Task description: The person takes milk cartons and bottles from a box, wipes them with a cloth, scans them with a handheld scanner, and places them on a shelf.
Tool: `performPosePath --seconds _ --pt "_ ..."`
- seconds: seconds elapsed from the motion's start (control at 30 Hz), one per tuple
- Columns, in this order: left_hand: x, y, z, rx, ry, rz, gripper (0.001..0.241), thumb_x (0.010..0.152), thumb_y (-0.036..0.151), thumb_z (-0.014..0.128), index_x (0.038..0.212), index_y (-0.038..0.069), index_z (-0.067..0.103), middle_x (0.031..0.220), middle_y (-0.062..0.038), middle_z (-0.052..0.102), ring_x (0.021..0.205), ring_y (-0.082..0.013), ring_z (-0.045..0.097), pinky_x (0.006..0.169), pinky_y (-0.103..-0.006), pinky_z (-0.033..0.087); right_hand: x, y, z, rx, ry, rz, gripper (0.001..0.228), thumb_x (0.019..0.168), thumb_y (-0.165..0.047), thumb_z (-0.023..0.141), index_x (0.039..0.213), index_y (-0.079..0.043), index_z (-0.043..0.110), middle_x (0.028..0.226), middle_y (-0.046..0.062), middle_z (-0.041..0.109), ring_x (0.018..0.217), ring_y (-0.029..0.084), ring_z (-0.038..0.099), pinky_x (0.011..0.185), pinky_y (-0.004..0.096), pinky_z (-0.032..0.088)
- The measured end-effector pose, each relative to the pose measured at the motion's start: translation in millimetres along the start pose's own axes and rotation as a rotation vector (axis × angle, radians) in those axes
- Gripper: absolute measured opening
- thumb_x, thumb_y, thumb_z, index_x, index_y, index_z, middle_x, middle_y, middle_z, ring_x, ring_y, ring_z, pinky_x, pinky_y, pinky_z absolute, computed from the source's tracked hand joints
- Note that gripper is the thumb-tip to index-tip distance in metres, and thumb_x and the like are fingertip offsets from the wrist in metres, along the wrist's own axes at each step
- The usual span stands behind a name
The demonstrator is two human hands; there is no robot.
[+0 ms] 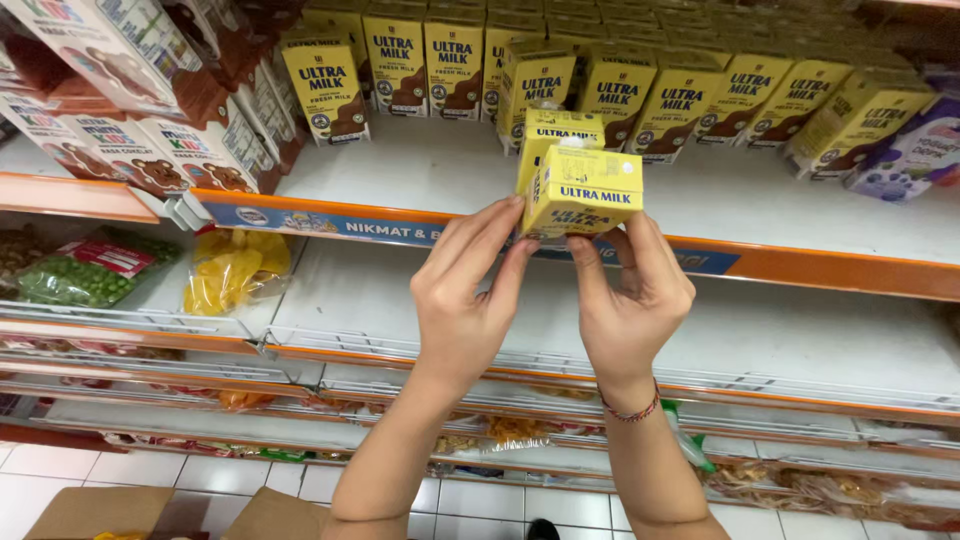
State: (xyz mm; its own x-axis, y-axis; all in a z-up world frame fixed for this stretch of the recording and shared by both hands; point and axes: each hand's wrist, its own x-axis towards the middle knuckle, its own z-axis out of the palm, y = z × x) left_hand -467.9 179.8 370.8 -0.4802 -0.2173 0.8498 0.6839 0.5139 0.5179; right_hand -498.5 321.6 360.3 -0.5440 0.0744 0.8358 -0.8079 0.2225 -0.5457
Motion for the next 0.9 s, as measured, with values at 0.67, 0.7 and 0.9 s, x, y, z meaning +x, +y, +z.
performPosePath --seconds 0.67,0.7,0.9 --pt "12.1 -25.2 11.2 0.091 -0.008 0.057 0.042 0.095 0.002 0.077 0.135 0.006 0.064 0.114 -0.011 0.073 0.101 -0.0255 0.072 0.096 -0.0367 0.055 23.0 4.1 2.7 -0.279 -0.037 -0.035 0.031 0.093 0.011 0.081 0.121 0.01 0.068 0.116 0.015 0.071 0.102 0.019 0.075 0.091 0.029 0.064" --pt "11.8 -26.3 11.0 0.114 -0.017 0.063 0.042 0.095 0.002 0.077 0.135 0.005 0.064 0.113 -0.011 0.073 0.098 -0.0261 0.071 0.094 -0.0369 0.055 23.2 4.2 2.9 -0.297 -0.038 -0.043 0.03 0.094 0.01 0.081 0.121 0.01 0.068 0.115 0.015 0.072 0.101 0.018 0.076 0.09 0.029 0.063" --pt "11.9 -28.7 9.8 0.195 -0.046 0.088 0.04 0.096 0.003 0.075 0.134 0.002 0.063 0.106 -0.012 0.073 0.09 -0.0268 0.068 0.088 -0.038 0.054 23.2 3.2 4.5 -0.391 -0.06 -0.114 0.031 0.095 0.007 0.081 0.125 0.006 0.071 0.108 0.015 0.075 0.096 0.02 0.076 0.087 0.03 0.059"
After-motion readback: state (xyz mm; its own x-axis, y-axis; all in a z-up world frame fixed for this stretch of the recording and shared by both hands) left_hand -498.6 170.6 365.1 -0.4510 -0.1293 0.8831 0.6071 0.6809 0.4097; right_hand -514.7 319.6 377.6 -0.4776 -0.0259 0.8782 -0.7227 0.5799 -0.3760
